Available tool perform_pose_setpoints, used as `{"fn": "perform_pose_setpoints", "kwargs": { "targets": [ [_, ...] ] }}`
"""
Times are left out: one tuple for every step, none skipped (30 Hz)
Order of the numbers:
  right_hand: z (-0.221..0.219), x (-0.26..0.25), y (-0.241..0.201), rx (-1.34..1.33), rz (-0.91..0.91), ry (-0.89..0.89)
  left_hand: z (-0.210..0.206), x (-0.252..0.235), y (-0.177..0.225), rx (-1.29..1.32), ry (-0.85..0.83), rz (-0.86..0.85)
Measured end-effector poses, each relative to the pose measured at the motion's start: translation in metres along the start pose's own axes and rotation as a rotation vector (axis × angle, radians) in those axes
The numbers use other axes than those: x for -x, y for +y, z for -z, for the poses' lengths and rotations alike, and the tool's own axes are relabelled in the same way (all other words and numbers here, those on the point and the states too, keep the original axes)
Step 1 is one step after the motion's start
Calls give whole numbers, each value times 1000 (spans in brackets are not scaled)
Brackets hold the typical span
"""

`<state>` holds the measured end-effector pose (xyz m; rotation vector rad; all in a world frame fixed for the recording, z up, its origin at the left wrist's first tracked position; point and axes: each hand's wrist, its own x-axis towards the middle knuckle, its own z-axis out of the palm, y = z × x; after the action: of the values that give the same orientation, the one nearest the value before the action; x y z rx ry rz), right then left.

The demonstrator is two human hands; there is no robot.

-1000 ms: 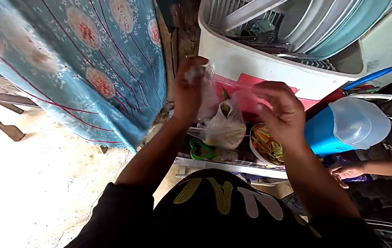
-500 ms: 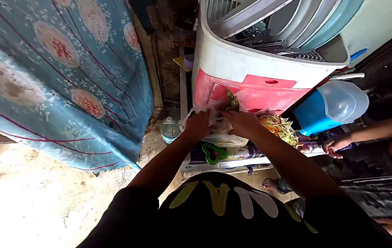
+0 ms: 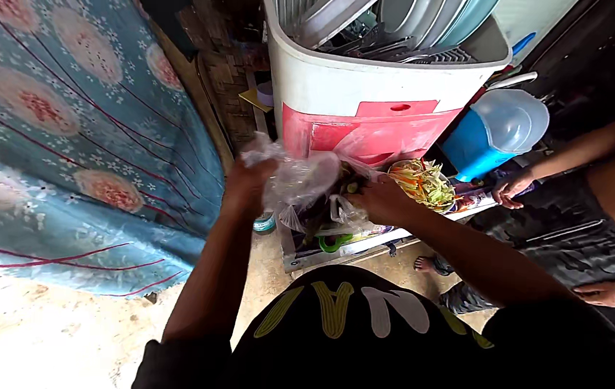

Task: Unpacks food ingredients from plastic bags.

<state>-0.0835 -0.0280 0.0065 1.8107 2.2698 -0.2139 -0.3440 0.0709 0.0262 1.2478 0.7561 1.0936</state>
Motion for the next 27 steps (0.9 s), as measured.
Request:
{"fn": "perform_pose_setpoints", "kwargs": {
  "targets": [
    [4, -2, 2, -26, -7, 19, 10, 6, 5, -44, 41, -36],
    [9, -3, 4, -65, -27, 35, 22, 11, 5, -106, 60, -65],
    [15, -4, 7, -121, -62, 36, 33, 16, 1, -205, 83, -76],
    [21, -6, 11, -186, -107, 33, 43, 20, -7, -341, 82, -55],
    [26, -7, 17, -254, -150, 44, 48, 24, -17, -481, 62, -5],
    [28, -9, 22, -329, -193, 65, 47, 26, -30, -596, 15, 42],
    [29, -10, 27, -412, -224, 102, 41, 28, -46, -691, -47, 78],
    [30, -11, 31, -504, -232, 159, 30, 31, -62, -751, -103, 103],
    [29, -12, 34, -606, -223, 229, 17, 34, -76, -782, -140, 114],
    [29, -14, 35, -719, -199, 309, 1, 37, -85, -798, -151, 118],
    [29, -15, 35, -843, -169, 394, -14, 39, -92, -820, -146, 121],
    [30, -17, 35, -977, -134, 477, -27, 38, -95, -843, -131, 137],
    [32, -19, 33, -1116, -103, 551, -37, 37, -97, -883, -113, 165],
    [37, -19, 32, -1249, -76, 618, -44, 35, -97, -926, -92, 189],
    [43, -17, 31, -1365, -60, 680, -49, 33, -96, -959, -72, 211],
    [51, -14, 32, -1459, -57, 731, -52, 32, -95, -987, -56, 231],
    [61, -9, 36, -1526, -68, 767, -54, 31, -94, -1004, -43, 245],
    [71, -1, 44, -1565, -85, 787, -55, 30, -94, -1013, -29, 254],
    [80, 7, 56, -1583, -100, 792, -56, 30, -93, -1014, -11, 264],
    [88, 17, 71, -1584, -113, 783, -57, 30, -93, -1016, 10, 276],
    [95, 29, 86, -1576, -128, 777, -57, 31, -94, -1015, 33, 286],
    [100, 40, 101, -1570, -131, 784, -57, 31, -95, -1013, 61, 279],
    [103, 49, 116, -1571, -115, 798, -57, 33, -95, -1012, 91, 250],
    [103, 57, 127, -1568, -97, 818, -57, 36, -93, -1025, 122, 197],
    [102, 64, 135, -1544, -91, 832, -58, 41, -88, -1043, 156, 118],
    [99, 69, 140, -1511, -85, 842, -63, 46, -80, -1048, 196, 2],
    [94, 72, 142, -1481, -83, 847, -71, 51, -70, -1035, 231, -136]
  ]
}}
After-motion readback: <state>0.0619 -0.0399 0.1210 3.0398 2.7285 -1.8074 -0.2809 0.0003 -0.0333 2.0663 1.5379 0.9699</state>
